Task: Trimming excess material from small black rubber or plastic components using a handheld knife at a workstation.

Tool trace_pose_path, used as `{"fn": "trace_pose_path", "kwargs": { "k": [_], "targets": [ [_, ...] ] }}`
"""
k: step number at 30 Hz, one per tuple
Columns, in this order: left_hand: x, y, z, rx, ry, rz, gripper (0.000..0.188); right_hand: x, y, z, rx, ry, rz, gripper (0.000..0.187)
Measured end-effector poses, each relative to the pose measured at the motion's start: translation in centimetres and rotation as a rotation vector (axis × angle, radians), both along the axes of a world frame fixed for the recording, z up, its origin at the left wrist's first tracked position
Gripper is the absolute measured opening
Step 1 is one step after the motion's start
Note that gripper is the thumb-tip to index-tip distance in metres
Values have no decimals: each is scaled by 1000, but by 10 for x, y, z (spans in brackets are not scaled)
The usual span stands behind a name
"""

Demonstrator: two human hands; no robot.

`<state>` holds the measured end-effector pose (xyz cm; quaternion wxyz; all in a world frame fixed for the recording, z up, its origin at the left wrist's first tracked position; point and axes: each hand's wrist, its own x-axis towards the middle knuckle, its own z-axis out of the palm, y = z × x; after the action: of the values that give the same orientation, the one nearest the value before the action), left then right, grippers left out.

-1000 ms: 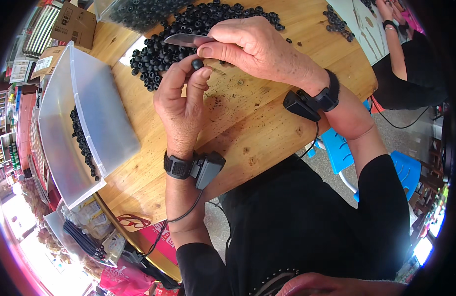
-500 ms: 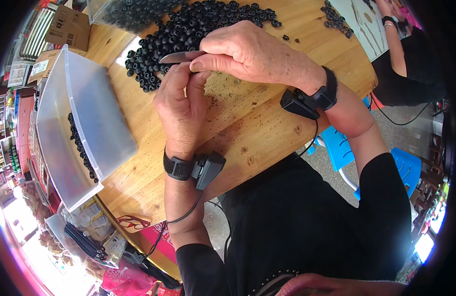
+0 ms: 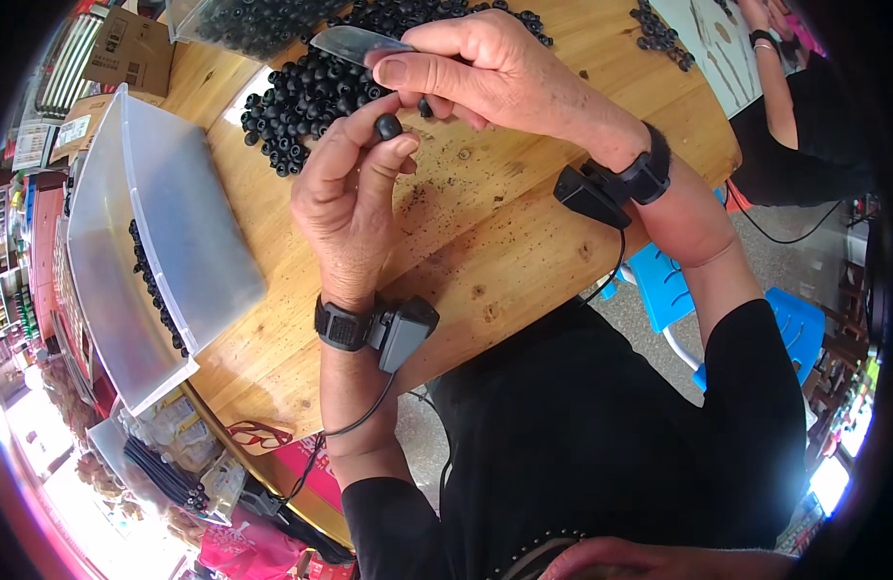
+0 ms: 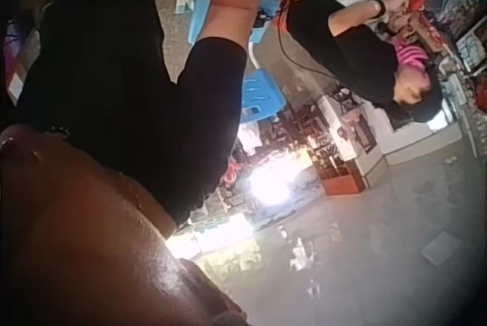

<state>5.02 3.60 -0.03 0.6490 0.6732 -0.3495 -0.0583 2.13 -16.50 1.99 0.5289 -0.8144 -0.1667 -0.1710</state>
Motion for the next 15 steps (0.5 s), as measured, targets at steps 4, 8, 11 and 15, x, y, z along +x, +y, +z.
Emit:
{"fn": "trace_pose_path", "kwargs": {
  "k": [4,8,11,15],
  "targets": [
    [0,0,-4,-88,74,-19,30,-3,4,2,20,-36,-12,36],
    [0,0,-3,-82,94,-20,33,-4,4,5,26,-41,17,36],
    [-2,-2,-3,-84,131,-10,33,-3,2,4,26,-52,44,35],
    [-1,-3,-10,-90,177,7,34,-9,3,14,-179,-47,-4,23]
  ]
}}
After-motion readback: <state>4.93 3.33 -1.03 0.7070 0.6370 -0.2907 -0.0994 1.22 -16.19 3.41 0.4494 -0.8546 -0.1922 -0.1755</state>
